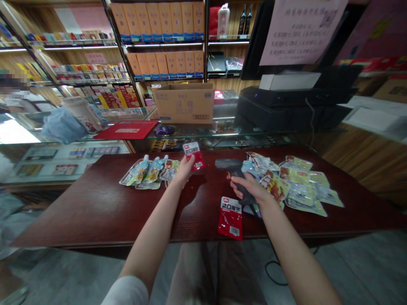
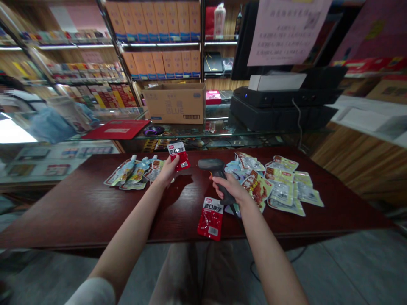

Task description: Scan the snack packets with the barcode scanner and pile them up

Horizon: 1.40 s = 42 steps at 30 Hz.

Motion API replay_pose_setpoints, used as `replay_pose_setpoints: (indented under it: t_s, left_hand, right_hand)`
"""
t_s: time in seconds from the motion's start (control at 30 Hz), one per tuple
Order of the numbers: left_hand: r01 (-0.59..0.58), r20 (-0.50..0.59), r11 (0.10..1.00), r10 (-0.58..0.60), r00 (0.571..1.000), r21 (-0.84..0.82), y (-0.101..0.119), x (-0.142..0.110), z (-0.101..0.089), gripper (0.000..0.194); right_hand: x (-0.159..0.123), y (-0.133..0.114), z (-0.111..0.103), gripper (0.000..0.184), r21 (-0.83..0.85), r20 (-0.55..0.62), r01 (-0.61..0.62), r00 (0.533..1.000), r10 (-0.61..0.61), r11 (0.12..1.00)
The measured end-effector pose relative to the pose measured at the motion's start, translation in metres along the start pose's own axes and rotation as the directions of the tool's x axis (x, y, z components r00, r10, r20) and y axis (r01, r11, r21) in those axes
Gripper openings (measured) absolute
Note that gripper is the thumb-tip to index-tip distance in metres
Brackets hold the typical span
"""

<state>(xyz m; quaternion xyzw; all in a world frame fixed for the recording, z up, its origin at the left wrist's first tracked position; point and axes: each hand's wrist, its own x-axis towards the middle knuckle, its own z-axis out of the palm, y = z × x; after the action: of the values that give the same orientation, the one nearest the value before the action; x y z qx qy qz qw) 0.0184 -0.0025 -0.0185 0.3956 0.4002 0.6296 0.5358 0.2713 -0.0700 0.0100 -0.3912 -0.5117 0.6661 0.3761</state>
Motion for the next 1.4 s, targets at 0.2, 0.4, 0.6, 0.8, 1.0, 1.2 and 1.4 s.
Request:
replay_pose_setpoints:
  t_s: [0.2,0.4,0.6,0.8,1.0,1.2,1.4]
  left_hand:
    - [-0.049,-0.078,0.899,0.092,0.993,0.434,0.011,-0.001,-0.002,0.026]
    - [-0.002,-0.101,0.300,0.328,0.939,0.954,0.034,-0.020,-0.014,0.052]
    - [0.178,-0.153,-0.039,0.354,0.923,0.983,0.045,-0.032,-0.021,0.052]
    - [0.104,-0.027,-0.166,0.409,0.912,0.981,0.050,-0.036,-0.008,0.056]
    - [-0.318,0.349,-0.229,0.110,0.931,0.920,0.026,-0.032,0.000,0.037]
    - [-0.233,0.231,-0.027,0.273,0.934,0.972,-0.002,-0.028,-0.012,0.029]
    - [-0.099,0.082,0.031,0.357,0.930,0.995,-0.003,-0.026,-0.023,0.048]
  right_hand:
    - [0.001,0.001,-0.002,0.045,0.077,0.018,0.020,1.000,-0.022,0.997]
    - [0.003,0.002,-0.004,0.046,0.106,0.025,0.026,0.999,-0.029,0.994]
    - [0.003,0.002,-0.003,0.049,0.089,0.021,0.027,0.999,-0.029,0.996]
    - [0.003,0.002,-0.004,0.048,0.082,0.023,0.020,0.999,-0.022,0.996]
    - [0.002,0.001,-0.003,0.044,0.080,0.016,0.029,0.999,-0.030,0.996]
    - [0.001,0.000,-0.002,0.044,0.072,0.006,0.030,1.000,-0.030,0.997]
    - [0.001,-0.001,-0.002,0.049,0.072,0.002,0.022,1.000,-0.022,0.997]
